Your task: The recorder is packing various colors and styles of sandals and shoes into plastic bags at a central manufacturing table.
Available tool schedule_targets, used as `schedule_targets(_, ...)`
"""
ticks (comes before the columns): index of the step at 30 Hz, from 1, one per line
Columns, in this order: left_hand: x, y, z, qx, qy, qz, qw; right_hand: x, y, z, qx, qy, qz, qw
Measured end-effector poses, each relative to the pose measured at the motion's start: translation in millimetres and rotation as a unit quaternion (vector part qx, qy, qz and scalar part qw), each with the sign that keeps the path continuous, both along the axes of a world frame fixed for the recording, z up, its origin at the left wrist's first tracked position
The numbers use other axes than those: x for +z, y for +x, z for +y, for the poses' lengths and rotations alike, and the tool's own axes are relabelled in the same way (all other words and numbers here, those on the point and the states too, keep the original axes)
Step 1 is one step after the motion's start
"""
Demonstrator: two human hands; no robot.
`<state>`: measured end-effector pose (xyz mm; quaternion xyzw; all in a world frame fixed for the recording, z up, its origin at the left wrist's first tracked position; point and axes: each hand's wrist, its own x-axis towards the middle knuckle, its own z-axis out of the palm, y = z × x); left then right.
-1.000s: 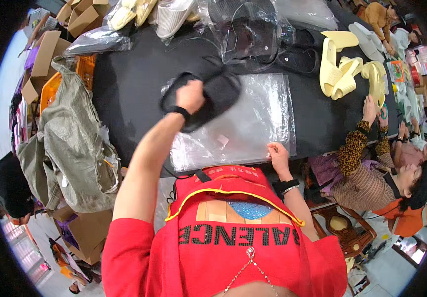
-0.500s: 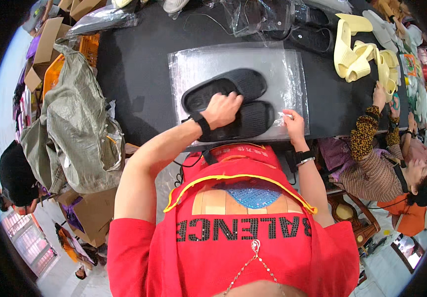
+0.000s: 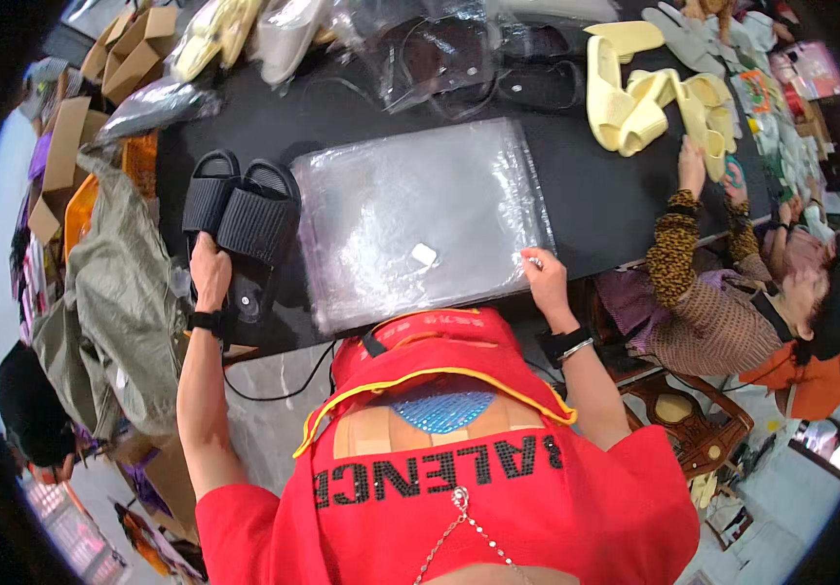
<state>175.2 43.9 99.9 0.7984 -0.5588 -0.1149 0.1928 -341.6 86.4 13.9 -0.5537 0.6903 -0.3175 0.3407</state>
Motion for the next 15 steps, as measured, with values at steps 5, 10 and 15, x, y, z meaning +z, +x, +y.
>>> schedule_targets(5,6.1,-74.8,-27.9,-0.083,-0.025,0.000,0.996,5.8,-2.5,8.0,0.012,0.071,-0.011,0.997)
schedule_targets(10,28.3,-158.9,-58.2,-0.223,0.000,-0.036,0.974,-2.7,-0.8,-13.0,-0.070,-0.058,0.192,0.977)
schedule_targets(15,24.2,-205.0,-75.5,-0.313,0.023,-0.034,0.949,-4.5,15.9,-42.1,-0.031,0.100,0.201,0.974)
